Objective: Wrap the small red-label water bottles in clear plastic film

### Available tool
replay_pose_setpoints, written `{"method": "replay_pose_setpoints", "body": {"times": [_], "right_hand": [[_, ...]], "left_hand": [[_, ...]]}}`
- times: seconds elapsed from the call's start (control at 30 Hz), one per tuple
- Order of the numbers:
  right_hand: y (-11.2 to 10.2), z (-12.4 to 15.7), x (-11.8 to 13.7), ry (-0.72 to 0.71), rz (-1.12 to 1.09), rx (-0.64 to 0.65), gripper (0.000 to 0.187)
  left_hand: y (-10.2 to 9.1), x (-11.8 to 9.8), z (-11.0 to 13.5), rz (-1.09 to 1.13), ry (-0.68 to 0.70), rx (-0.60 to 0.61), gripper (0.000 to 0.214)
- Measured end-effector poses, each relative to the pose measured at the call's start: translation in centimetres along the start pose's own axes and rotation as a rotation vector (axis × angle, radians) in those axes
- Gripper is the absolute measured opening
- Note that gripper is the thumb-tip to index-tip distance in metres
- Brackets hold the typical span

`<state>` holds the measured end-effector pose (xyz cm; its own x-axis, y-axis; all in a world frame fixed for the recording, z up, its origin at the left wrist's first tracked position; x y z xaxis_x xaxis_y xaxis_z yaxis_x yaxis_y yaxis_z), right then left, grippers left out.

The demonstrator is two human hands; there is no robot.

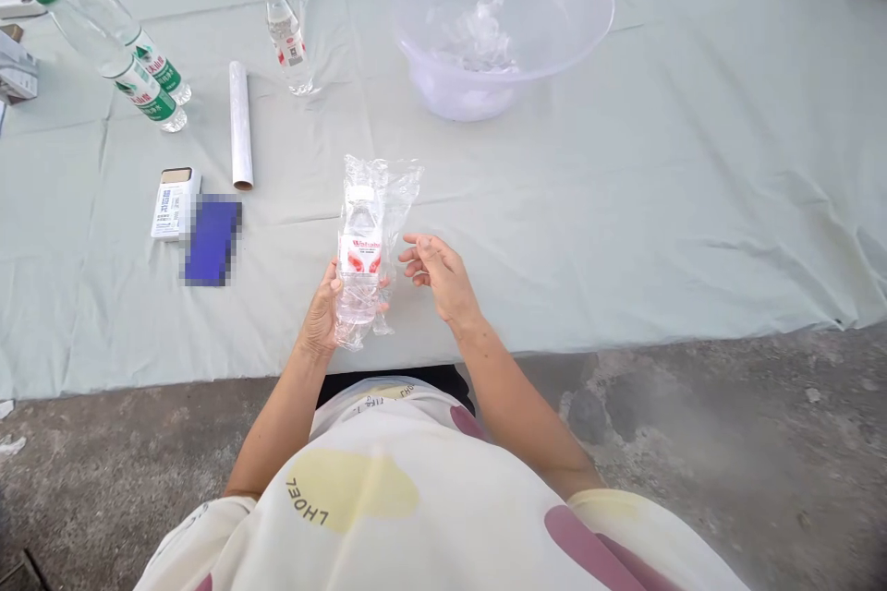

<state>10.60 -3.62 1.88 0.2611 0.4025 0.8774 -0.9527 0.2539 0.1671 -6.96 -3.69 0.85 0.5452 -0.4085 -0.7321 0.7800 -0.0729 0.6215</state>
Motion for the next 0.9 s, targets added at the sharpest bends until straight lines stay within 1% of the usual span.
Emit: {"method": "replay_pose_setpoints", "body": {"times": [0.03, 0.1, 0.17, 0.23, 0.33, 0.4, 0.5, 0.57, 0.6, 0.67, 0.73, 0.77, 0.83, 0.87, 0.9], "right_hand": [[0.8, -0.5, 0.2, 0.007, 0.003, 0.026, 0.047], [1.5, -1.2, 0.6, 0.002, -0.019, 0.025, 0.04], [1.2, -1.5, 1.3, -0.021, -0.029, -0.029, 0.035], [0.7, -1.3, 2.1, -0.045, 0.027, -0.08, 0.03], [0.2, -0.3, 3.5, -0.098, 0.165, -0.114, 0.024], [-0.1, 0.5, 4.2, -0.15, 0.219, -0.124, 0.023], [-1.4, 0.6, 4.7, -0.246, 0.173, -0.19, 0.025], [-3.0, -0.3, 4.6, -0.274, 0.064, -0.262, 0.031], [-3.6, -1.1, 4.4, -0.266, 0.02, -0.27, 0.038], [-3.9, -2.9, 4.2, -0.225, -0.001, -0.204, 0.058], [-3.3, -4.1, 4.4, -0.204, 0.06, -0.113, 0.075], [-3.0, -4.3, 4.8, -0.218, 0.101, -0.094, 0.078], [-2.2, -3.8, 5.9, -0.286, 0.187, -0.067, 0.076], [-1.7, -3.3, 6.5, -0.33, 0.225, -0.022, 0.075], [-0.9, -2.6, 7.0, -0.368, 0.261, 0.054, 0.074]], "left_hand": [[0.1, 0.3, 0.3, 0.0, -0.014, 0.021, 0.069], [0.2, 0.6, 0.7, 0.008, -0.033, 0.057, 0.068], [-0.1, 0.8, 1.1, 0.004, -0.05, 0.08, 0.065], [-0.5, 0.8, 1.2, -0.017, -0.057, 0.083, 0.063], [-1.2, 0.4, 0.8, -0.077, -0.022, 0.049, 0.065], [-1.3, 0.0, 0.5, -0.112, 0.011, 0.023, 0.065], [-1.2, -0.9, 0.4, -0.132, 0.04, 0.024, 0.061], [-1.2, -1.6, 0.5, -0.149, 0.059, 0.025, 0.059], [-1.3, -1.9, 0.6, -0.166, 0.067, 0.021, 0.059], [-1.7, -2.3, 0.8, -0.208, 0.073, 0.017, 0.057], [-2.1, -2.3, 1.0, -0.252, 0.07, 0.025, 0.056], [-2.3, -2.2, 1.0, -0.272, 0.068, 0.034, 0.055], [-2.7, -2.0, 1.2, -0.299, 0.062, 0.051, 0.054], [-2.9, -1.9, 1.2, -0.301, 0.054, 0.056, 0.054], [-3.1, -1.8, 1.3, -0.295, 0.046, 0.057, 0.054]]}}
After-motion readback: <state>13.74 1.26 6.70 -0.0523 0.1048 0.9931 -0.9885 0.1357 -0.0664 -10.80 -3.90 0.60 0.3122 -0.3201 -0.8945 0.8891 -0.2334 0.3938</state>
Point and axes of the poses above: each hand's wrist, its own z-axis away from the middle knuckle, its own y-axis out of the palm, x = y × z, the point moved 7 cm from there along -z, towards the middle knuckle, and after that the axes turned 10 degrees about y, right-handed, at the moved point
